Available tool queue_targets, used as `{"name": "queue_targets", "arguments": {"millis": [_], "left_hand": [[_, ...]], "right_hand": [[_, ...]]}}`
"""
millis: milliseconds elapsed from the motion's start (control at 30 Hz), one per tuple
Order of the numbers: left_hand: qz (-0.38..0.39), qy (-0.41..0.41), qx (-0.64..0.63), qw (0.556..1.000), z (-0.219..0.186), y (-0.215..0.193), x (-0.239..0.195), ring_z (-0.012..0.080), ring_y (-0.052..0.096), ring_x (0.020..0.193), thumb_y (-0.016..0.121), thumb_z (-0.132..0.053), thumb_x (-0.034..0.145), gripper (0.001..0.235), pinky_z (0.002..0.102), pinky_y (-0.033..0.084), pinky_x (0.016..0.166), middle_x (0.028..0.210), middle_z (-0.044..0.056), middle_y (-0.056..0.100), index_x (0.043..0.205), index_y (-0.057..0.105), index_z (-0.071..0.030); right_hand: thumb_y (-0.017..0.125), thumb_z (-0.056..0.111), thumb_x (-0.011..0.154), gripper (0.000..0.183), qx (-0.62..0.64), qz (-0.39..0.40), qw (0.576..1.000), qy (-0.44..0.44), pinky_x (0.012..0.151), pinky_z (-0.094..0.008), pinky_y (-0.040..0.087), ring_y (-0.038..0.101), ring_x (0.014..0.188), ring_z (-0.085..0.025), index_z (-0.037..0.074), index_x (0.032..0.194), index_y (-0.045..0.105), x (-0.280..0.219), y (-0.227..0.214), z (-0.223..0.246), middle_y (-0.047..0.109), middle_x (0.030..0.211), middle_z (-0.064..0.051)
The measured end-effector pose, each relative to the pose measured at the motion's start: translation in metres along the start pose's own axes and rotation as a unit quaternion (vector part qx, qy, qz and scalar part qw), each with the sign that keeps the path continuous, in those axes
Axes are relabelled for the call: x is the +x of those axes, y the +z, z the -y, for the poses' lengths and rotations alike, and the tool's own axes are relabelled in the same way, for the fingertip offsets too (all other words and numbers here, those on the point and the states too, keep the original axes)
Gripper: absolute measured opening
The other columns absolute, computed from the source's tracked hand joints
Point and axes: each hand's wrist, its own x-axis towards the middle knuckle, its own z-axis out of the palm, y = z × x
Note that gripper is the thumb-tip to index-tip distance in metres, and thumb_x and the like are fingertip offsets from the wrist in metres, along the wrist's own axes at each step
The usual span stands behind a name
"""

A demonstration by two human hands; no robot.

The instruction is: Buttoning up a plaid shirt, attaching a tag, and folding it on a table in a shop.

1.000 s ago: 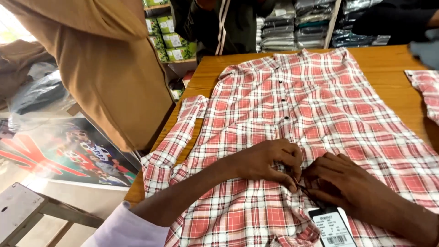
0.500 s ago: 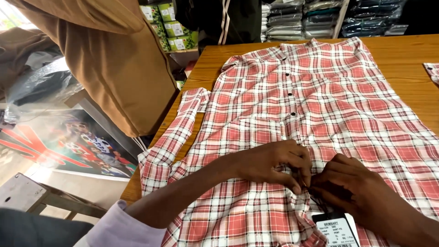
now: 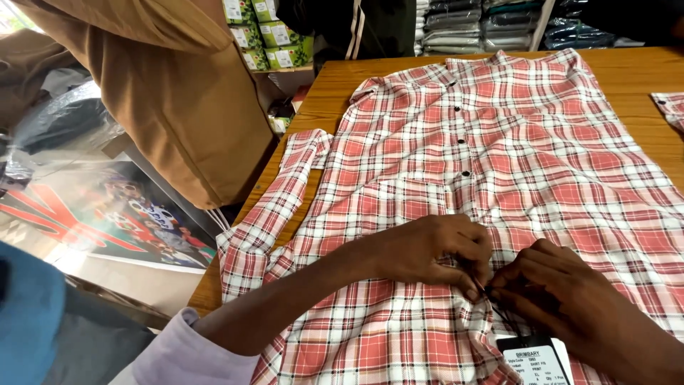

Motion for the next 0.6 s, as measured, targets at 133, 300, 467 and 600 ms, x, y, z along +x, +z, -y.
{"name": "queue_targets", "arguments": {"millis": [133, 300, 467, 600], "left_hand": [[0.001, 0.016, 0.087, 0.996, 0.005, 0.004, 0.002, 0.02, 0.061, 0.108, 0.07, -0.014, 0.094, 0.011, 0.039, 0.054, 0.099, 0.11, 0.0, 0.067, 0.103, 0.074, -0.011], [-0.011, 0.039, 0.133, 0.99, 0.017, 0.012, 0.002, 0.0211, 0.057, 0.108, 0.056, 0.005, 0.083, 0.032, 0.038, 0.053, 0.099, 0.115, 0.003, 0.065, 0.11, 0.07, -0.006], [-0.01, 0.036, 0.138, 0.99, 0.018, 0.016, 0.002, 0.0193, 0.057, 0.107, 0.053, 0.002, 0.084, 0.028, 0.037, 0.053, 0.101, 0.11, 0.001, 0.067, 0.106, 0.069, -0.006], [-0.002, 0.007, 0.118, 0.993, 0.006, 0.008, 0.001, 0.0205, 0.055, 0.106, 0.062, -0.024, 0.103, 0.017, 0.042, 0.049, 0.099, 0.106, 0.003, 0.065, 0.104, 0.069, -0.008]], "right_hand": [[0.061, 0.034, 0.098, 0.03, -0.018, -0.028, 0.999, -0.034, 0.097, -0.035, 0.049, 0.056, 0.107, -0.016, 0.018, 0.12, 0.074, 0.001, 0.004, -0.006, 0.062, 0.108, 0.004], [0.063, 0.034, 0.096, 0.03, -0.002, -0.027, 1.0, -0.015, 0.096, -0.035, 0.05, 0.055, 0.107, -0.017, 0.017, 0.118, 0.073, 0.001, 0.004, -0.006, 0.062, 0.107, 0.003], [0.067, 0.035, 0.094, 0.029, 0.028, -0.039, 0.999, -0.008, 0.095, -0.036, 0.047, 0.055, 0.107, -0.017, 0.016, 0.115, 0.073, 0.001, 0.002, -0.005, 0.064, 0.106, 0.003], [0.068, 0.036, 0.093, 0.03, 0.039, -0.039, 0.998, -0.004, 0.094, -0.036, 0.046, 0.055, 0.108, -0.017, 0.016, 0.115, 0.073, 0.001, 0.005, -0.01, 0.064, 0.106, 0.003]]}}
